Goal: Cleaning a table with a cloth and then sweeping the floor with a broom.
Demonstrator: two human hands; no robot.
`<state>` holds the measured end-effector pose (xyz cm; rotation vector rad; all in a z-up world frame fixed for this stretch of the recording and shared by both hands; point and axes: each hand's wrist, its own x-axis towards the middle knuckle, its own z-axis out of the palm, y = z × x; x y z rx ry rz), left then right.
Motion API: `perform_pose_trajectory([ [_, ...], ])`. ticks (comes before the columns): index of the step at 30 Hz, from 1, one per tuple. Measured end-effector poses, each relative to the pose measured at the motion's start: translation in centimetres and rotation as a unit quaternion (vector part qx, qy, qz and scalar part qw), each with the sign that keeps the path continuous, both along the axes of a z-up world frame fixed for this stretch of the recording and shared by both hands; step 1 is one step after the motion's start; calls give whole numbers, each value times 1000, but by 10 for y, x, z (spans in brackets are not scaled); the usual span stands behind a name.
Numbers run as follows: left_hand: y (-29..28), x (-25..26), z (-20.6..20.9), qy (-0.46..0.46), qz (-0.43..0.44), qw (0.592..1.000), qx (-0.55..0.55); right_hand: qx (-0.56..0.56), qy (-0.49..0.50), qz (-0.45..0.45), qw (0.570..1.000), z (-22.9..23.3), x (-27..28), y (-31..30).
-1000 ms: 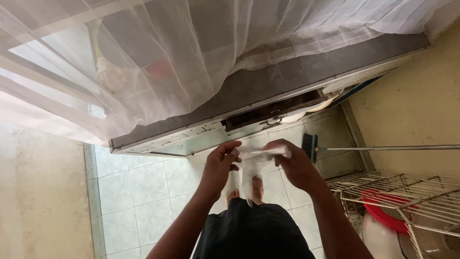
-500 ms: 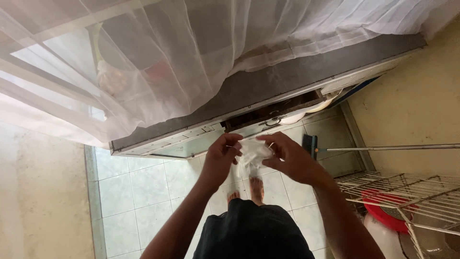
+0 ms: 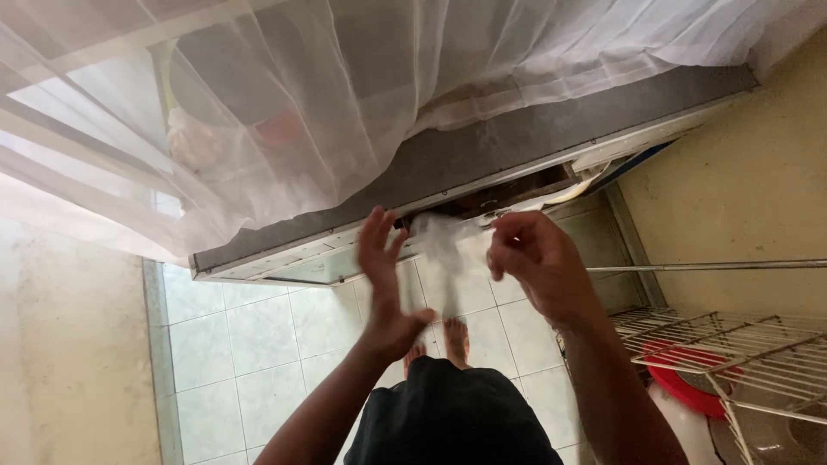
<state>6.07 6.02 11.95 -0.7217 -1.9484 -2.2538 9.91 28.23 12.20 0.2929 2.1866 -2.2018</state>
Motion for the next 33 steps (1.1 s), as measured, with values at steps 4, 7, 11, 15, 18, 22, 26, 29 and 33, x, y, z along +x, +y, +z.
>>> perform_pose_trajectory([
  [4, 22, -6, -31, -46, -84, 984, -149, -191, 22, -15, 981, -6, -6, -17],
  [7, 42, -17, -63, -124, -108, 976, -140, -177, 56, -50, 981, -5, -18, -14],
  [11, 47, -21, -68, -306, -213, 926, -49, -138, 208, -266, 931, 40, -8, 7],
  [15, 46, -26, -79, -342, -257, 899, -96, -39, 154, -223, 962, 6, -6, 17],
  [18, 48, -21, -75, -402, -351, 843, -66, 26, -49, -58, 997, -13, 2, -6],
  [22, 51, -6, -67, -453, -397, 796, -58, 0, -74, -139, 988, -27, -8, -6],
  [26, 45, -2, -39, -430, -423, 792, -93, -32, 10, -262, 965, -73, -17, 30],
  [29, 33, -4, -34, -423, -433, 780, -159, 90, 58, -261, 959, -82, -1, 59],
  [33, 23, -11, -107, -392, -451, 774, -211, 263, 142, -243, 923, -63, 7, 57],
])
